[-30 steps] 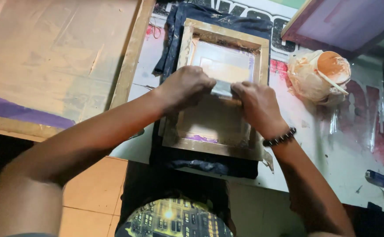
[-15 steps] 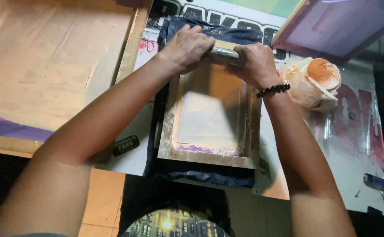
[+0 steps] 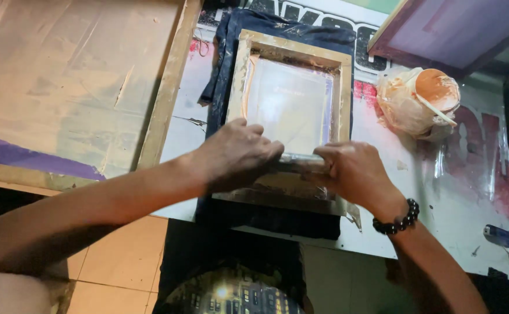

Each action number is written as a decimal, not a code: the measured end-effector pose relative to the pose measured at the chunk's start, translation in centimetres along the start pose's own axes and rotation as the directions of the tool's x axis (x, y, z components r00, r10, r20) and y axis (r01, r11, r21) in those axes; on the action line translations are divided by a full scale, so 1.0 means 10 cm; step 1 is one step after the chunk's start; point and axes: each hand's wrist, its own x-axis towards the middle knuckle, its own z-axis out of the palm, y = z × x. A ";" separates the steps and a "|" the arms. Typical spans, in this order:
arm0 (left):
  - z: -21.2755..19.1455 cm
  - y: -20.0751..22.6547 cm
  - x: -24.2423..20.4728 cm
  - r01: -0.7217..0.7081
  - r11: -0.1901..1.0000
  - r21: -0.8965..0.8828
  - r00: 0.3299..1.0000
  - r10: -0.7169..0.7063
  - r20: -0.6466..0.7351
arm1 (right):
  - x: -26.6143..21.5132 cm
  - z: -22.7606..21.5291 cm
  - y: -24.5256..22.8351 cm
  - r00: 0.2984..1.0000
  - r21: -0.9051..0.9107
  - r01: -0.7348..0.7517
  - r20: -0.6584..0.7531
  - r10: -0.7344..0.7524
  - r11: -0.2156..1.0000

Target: The person uses a squeegee to spread white ink across a screen printing frame placed over a dark t-shirt. They repeatedly pull the squeegee across the mesh to ensure even coverage of the ink.

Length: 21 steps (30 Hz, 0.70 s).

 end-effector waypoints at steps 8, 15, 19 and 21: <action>0.55 -1.56 0.88 0.156 0.970 0.184 0.933 -0.083 -0.350 | 1.29 -0.02 0.80 0.912 -0.189 -0.080 -0.411 -0.005 0.979; 0.77 -1.86 0.96 0.215 0.965 0.152 0.949 -0.170 -0.268 | 1.69 0.26 0.88 0.914 -0.171 -0.136 -0.403 0.056 0.976; 0.82 -1.55 0.69 0.168 0.983 0.072 0.945 -0.140 -0.297 | 1.38 0.30 0.60 0.910 -0.227 -0.098 -0.414 -0.005 0.969; 0.83 -1.34 0.44 0.129 0.991 0.030 0.963 -0.118 -0.241 | 1.23 0.52 0.63 0.906 -0.195 -0.017 -0.418 -0.068 0.981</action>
